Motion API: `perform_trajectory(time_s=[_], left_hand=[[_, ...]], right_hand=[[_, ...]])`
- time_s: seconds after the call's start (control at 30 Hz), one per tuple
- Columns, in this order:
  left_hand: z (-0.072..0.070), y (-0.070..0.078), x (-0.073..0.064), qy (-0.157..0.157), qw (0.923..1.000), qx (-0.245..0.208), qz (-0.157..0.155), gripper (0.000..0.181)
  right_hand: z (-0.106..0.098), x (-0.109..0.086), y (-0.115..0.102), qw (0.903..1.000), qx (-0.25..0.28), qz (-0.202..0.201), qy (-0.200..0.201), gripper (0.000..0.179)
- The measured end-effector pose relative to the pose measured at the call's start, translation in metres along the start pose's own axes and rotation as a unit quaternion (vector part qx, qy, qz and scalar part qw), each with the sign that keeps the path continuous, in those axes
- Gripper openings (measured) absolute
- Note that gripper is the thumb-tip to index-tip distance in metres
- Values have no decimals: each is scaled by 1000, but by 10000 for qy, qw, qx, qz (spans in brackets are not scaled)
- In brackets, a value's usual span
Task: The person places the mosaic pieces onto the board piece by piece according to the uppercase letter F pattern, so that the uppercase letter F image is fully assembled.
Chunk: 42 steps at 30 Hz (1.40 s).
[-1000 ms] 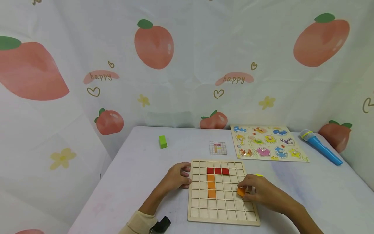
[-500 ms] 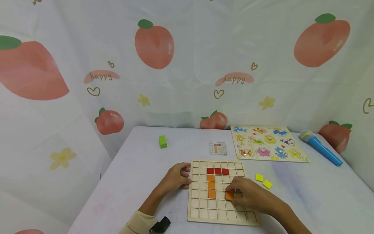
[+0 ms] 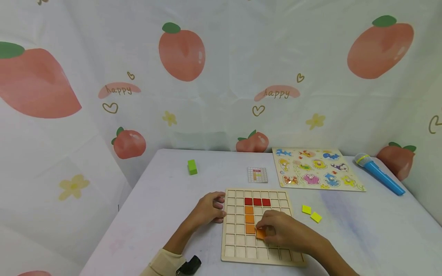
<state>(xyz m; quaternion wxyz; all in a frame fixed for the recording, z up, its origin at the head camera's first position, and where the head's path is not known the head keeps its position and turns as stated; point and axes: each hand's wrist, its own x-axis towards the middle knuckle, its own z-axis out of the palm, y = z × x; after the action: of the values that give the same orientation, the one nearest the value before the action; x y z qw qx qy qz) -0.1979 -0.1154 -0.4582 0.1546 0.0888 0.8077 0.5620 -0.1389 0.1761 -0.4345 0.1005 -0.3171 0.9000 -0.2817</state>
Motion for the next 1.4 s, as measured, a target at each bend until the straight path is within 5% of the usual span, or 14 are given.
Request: perform_trajectory(time_s=[1.4], left_hand=[[-1,2,-3,-3,10000,-40,22,69]], right_hand=[[9,17,-26,9987,-348,-76,-371,29]])
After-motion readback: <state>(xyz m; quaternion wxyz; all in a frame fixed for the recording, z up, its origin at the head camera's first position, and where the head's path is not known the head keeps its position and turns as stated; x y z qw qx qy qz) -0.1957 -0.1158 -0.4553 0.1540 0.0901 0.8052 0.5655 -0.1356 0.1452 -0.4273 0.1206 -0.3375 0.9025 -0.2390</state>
